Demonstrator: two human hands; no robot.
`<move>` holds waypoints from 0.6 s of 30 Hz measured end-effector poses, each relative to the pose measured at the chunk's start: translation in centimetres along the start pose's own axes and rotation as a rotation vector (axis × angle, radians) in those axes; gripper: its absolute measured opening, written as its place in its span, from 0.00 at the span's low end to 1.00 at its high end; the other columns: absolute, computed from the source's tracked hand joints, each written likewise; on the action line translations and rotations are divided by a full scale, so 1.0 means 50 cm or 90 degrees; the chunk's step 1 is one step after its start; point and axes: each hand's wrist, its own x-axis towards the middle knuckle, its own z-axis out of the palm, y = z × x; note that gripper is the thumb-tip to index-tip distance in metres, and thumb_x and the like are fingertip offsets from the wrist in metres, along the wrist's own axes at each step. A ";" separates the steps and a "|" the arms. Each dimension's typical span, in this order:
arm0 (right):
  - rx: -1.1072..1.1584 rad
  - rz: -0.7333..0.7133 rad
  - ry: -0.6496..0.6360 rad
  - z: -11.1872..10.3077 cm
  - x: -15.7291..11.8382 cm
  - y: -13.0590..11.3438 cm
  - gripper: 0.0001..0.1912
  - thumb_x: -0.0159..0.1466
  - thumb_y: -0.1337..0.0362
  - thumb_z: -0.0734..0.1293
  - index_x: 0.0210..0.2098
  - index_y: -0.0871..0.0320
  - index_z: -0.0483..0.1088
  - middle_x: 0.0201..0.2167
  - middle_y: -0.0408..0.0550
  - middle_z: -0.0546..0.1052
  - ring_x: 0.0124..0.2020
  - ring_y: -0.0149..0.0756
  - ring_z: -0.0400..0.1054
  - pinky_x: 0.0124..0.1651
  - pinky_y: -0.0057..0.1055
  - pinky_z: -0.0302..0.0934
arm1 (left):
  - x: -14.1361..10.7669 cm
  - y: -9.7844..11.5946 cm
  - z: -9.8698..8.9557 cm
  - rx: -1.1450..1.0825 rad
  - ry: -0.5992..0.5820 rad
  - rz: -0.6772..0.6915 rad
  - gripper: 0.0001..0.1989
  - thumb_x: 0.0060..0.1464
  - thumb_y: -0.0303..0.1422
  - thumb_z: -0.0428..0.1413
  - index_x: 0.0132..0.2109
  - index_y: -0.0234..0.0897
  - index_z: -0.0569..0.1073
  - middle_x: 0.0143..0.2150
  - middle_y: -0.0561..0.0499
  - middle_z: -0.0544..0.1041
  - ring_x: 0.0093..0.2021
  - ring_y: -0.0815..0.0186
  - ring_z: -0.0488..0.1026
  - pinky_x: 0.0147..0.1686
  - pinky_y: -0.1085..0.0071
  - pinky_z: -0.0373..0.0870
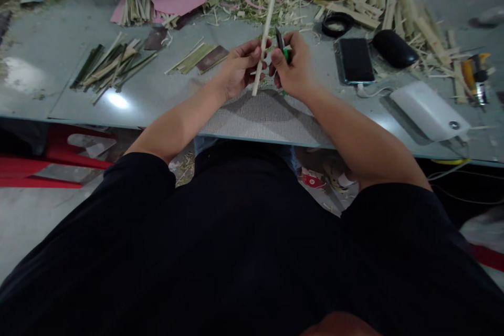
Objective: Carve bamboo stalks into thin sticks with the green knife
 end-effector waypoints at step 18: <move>-0.007 0.020 -0.087 -0.048 -0.002 0.009 0.34 0.89 0.26 0.74 0.40 0.45 0.75 0.24 0.44 0.77 0.27 0.45 0.72 0.34 0.40 0.69 | -0.007 0.012 0.013 -0.008 0.018 -0.037 0.17 0.93 0.27 0.58 0.50 0.37 0.87 0.36 0.57 0.82 0.30 0.74 0.77 0.27 0.74 0.75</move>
